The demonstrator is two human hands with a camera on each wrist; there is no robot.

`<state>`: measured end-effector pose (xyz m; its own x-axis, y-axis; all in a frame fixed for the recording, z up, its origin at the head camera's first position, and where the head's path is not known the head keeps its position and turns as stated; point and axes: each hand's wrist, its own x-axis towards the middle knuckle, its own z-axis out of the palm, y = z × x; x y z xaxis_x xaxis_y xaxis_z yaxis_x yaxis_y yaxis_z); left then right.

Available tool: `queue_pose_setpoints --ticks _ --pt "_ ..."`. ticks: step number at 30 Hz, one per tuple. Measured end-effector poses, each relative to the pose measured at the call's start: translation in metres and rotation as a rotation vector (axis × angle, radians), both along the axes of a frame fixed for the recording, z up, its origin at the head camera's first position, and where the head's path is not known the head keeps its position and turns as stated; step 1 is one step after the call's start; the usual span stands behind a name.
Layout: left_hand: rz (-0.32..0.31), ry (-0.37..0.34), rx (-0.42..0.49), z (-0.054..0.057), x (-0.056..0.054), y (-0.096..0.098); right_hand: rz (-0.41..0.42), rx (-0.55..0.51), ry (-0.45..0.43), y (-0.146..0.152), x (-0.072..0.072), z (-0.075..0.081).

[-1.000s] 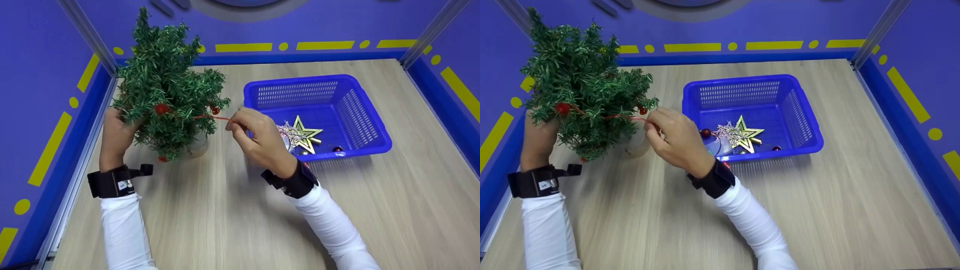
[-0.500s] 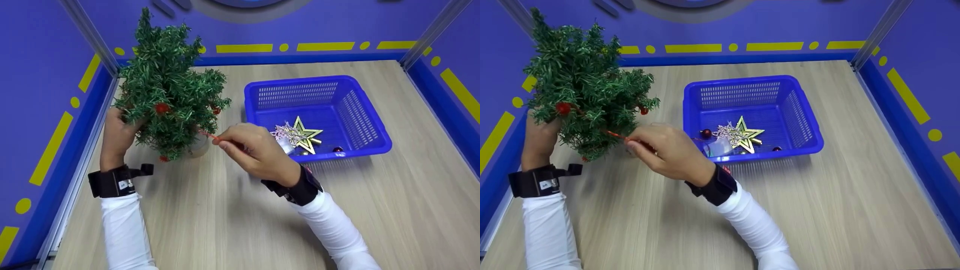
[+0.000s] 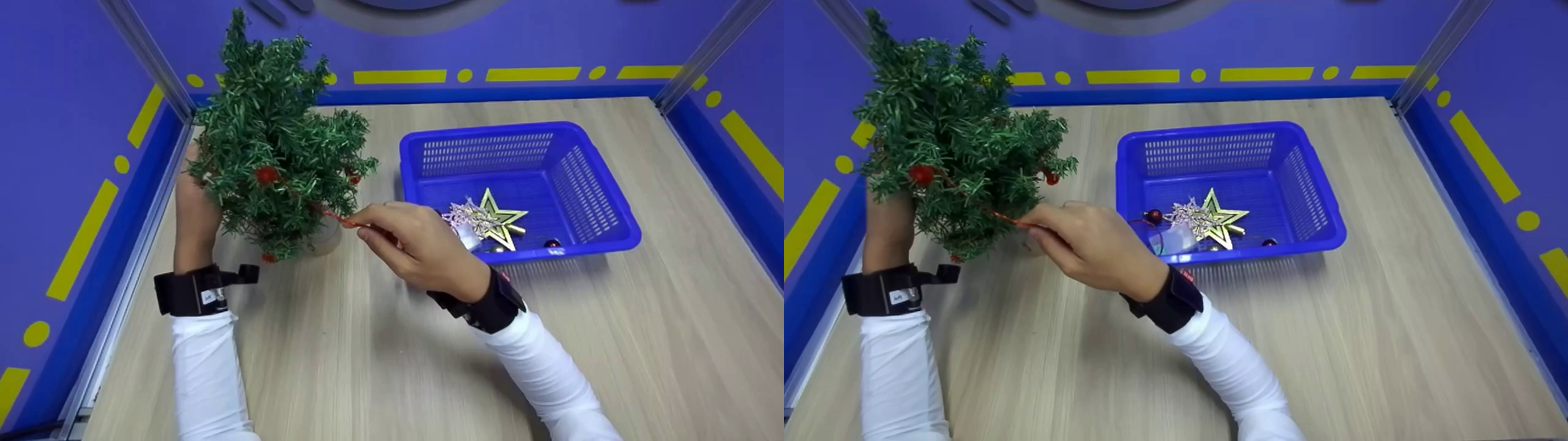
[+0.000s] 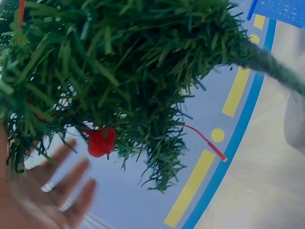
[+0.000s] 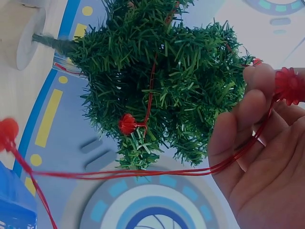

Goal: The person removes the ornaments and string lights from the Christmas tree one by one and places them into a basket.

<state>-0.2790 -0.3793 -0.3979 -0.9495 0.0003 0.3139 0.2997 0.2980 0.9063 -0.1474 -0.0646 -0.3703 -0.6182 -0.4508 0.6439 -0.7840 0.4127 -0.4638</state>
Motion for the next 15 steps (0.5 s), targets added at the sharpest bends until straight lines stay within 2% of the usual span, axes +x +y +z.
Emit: queue_pose_setpoints --ticks 2,4,8,10,13,15 --pt "-0.018 -0.074 -0.094 -0.001 0.001 -0.001 -0.003 0.011 -0.006 0.0 0.0 0.0" --pt "-0.022 -0.136 -0.125 -0.002 0.001 -0.003 -0.003 0.016 -0.013 0.0 0.0 0.001" --pt "-0.017 -0.227 -0.059 -0.003 -0.001 -0.007 0.002 -0.003 -0.03 0.002 -0.002 0.001" --pt "-0.012 -0.241 -0.044 -0.002 -0.002 -0.009 0.004 -0.012 -0.036 0.003 -0.002 0.001" --pt "-0.012 -0.234 -0.098 -0.003 -0.004 -0.01 -0.002 -0.028 -0.046 0.005 -0.003 0.0" --pt "-0.013 -0.245 -0.101 -0.003 -0.005 -0.011 -0.009 -0.04 -0.054 0.006 -0.003 0.0"
